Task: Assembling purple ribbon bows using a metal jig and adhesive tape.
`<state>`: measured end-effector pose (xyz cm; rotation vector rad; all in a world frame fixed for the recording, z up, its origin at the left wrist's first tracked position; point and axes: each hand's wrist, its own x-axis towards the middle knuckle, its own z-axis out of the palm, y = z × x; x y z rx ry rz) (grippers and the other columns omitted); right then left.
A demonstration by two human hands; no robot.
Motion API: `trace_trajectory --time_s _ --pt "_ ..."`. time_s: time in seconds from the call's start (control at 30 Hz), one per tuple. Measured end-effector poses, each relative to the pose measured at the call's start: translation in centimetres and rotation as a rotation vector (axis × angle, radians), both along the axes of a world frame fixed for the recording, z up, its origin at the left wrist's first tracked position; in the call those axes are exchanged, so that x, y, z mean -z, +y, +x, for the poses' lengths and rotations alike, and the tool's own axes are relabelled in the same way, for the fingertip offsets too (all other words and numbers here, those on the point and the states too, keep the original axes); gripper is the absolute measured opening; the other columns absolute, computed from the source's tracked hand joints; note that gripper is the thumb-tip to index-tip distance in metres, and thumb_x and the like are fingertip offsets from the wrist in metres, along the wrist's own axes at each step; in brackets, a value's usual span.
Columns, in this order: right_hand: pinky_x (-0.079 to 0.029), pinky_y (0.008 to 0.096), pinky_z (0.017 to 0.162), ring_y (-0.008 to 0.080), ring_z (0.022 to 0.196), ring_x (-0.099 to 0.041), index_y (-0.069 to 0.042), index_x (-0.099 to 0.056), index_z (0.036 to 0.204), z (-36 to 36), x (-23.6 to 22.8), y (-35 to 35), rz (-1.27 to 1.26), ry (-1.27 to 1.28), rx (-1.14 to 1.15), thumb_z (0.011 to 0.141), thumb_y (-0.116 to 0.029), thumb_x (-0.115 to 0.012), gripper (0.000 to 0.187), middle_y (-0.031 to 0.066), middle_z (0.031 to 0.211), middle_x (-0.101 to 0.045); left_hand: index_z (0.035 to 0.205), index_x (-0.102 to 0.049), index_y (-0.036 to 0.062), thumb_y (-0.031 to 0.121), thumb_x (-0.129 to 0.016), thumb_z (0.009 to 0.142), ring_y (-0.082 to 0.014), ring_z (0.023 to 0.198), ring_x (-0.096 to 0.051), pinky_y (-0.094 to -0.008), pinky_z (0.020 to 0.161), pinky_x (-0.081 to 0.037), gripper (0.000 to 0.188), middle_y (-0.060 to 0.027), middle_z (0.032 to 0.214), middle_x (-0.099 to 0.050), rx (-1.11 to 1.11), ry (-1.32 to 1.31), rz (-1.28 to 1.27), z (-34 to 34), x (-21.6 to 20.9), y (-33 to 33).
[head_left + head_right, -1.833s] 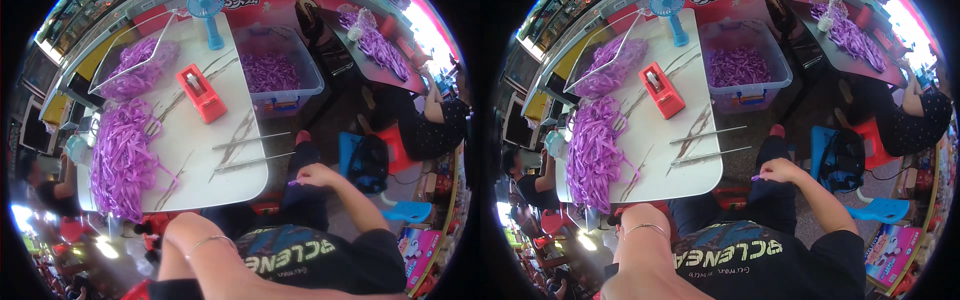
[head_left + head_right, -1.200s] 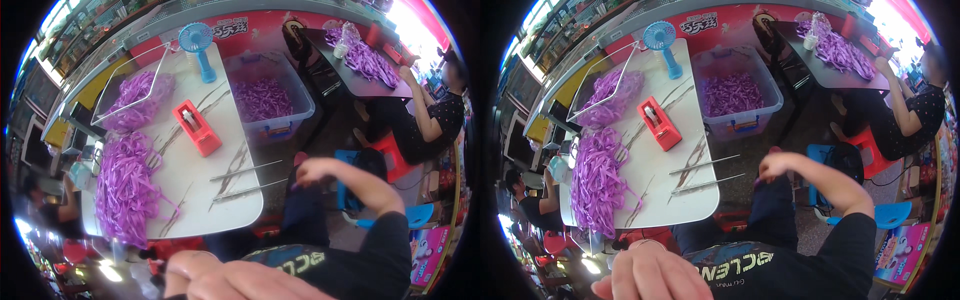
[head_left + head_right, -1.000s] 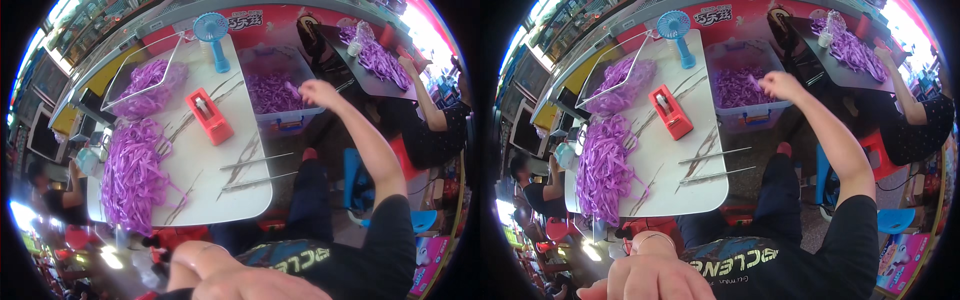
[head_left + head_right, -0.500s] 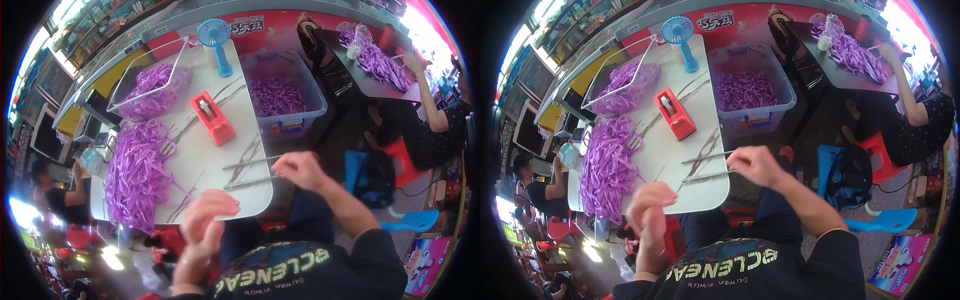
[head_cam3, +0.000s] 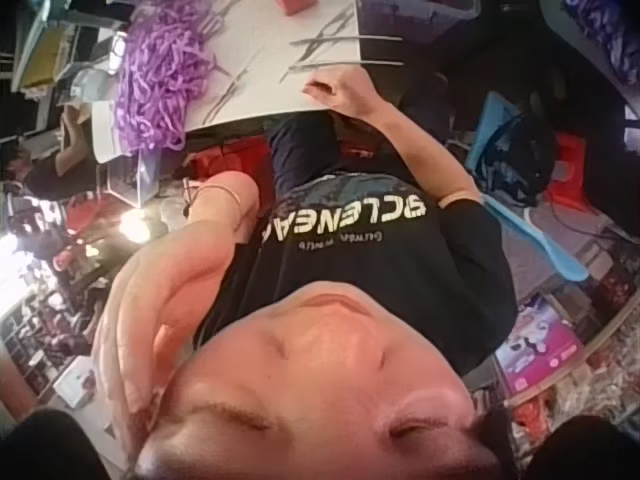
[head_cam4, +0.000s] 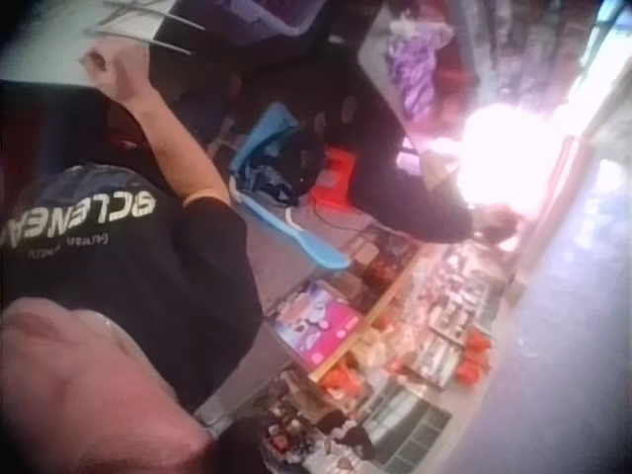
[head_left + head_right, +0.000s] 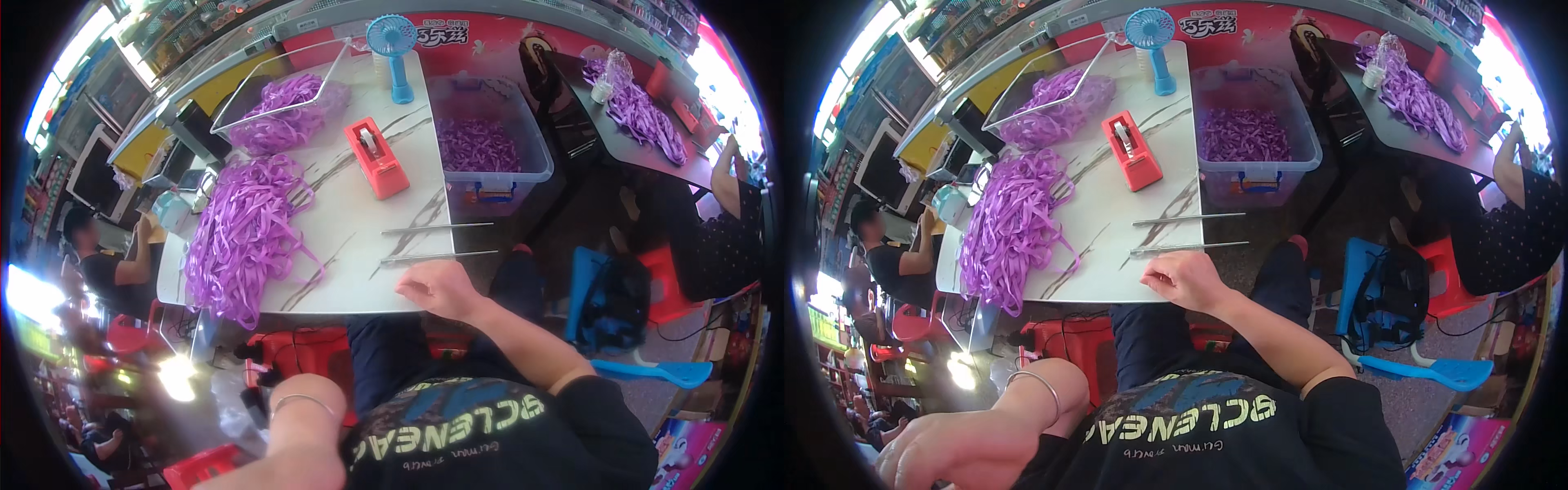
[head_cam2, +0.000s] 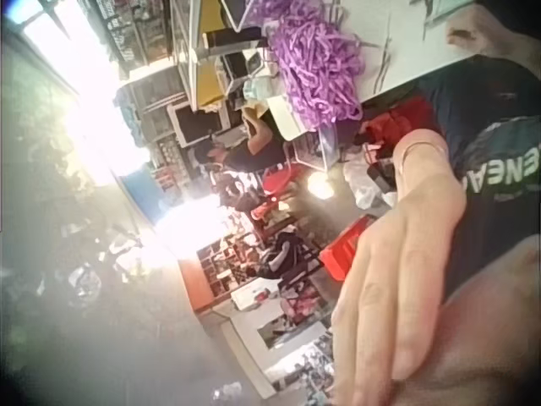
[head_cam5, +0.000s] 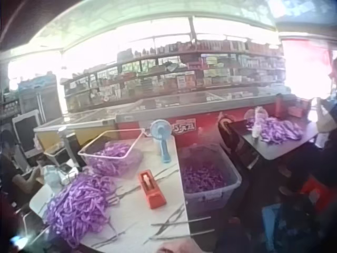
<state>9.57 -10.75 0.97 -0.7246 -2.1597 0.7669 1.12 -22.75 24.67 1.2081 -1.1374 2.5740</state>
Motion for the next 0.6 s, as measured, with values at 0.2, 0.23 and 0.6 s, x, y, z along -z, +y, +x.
trace_trajectory --time_s 0.2,0.23,0.6 --pt "-0.042 0.0310 0.050 0.0195 0.056 -0.055 -0.010 -0.062 0.072 0.7 0.0 -0.1 0.021 -0.002 0.049 0.075 -0.021 -0.064 0.012 0.0037 0.062 -0.057 0.091 -0.057 0.0083 0.034 -0.055 0.083 -0.0136 0.091 -0.049 -0.0344 0.080 -0.039 0.028 -0.0046 0.086 -0.058 -0.097 0.460 -0.403 -5.0 6.1 0.5" --pt "-0.042 0.0314 0.051 0.0200 0.057 -0.056 -0.010 -0.062 0.072 0.2 -0.2 -0.3 0.022 -0.002 0.042 0.074 -0.021 -0.064 0.012 0.0037 0.063 -0.057 0.090 -0.057 0.0055 0.034 -0.051 0.084 -0.0165 0.087 -0.050 -0.0357 0.079 -0.039 0.030 -0.0081 0.085 -0.057 -0.221 0.463 -0.616 -5.6 7.4 0.8" --pt "-0.043 0.0311 0.051 0.0238 0.057 -0.057 -0.009 -0.063 0.073 -0.4 0.0 -0.6 0.075 0.013 0.082 0.073 -0.020 -0.066 0.011 0.0068 0.065 -0.059 0.084 -0.061 0.0000 0.004 -0.053 0.080 -0.0180 0.070 -0.052 -0.0278 0.061 -0.041 0.010 -0.0094 0.082 -0.060 -1.033 0.850 -1.539 -10.8 21.5 8.6"
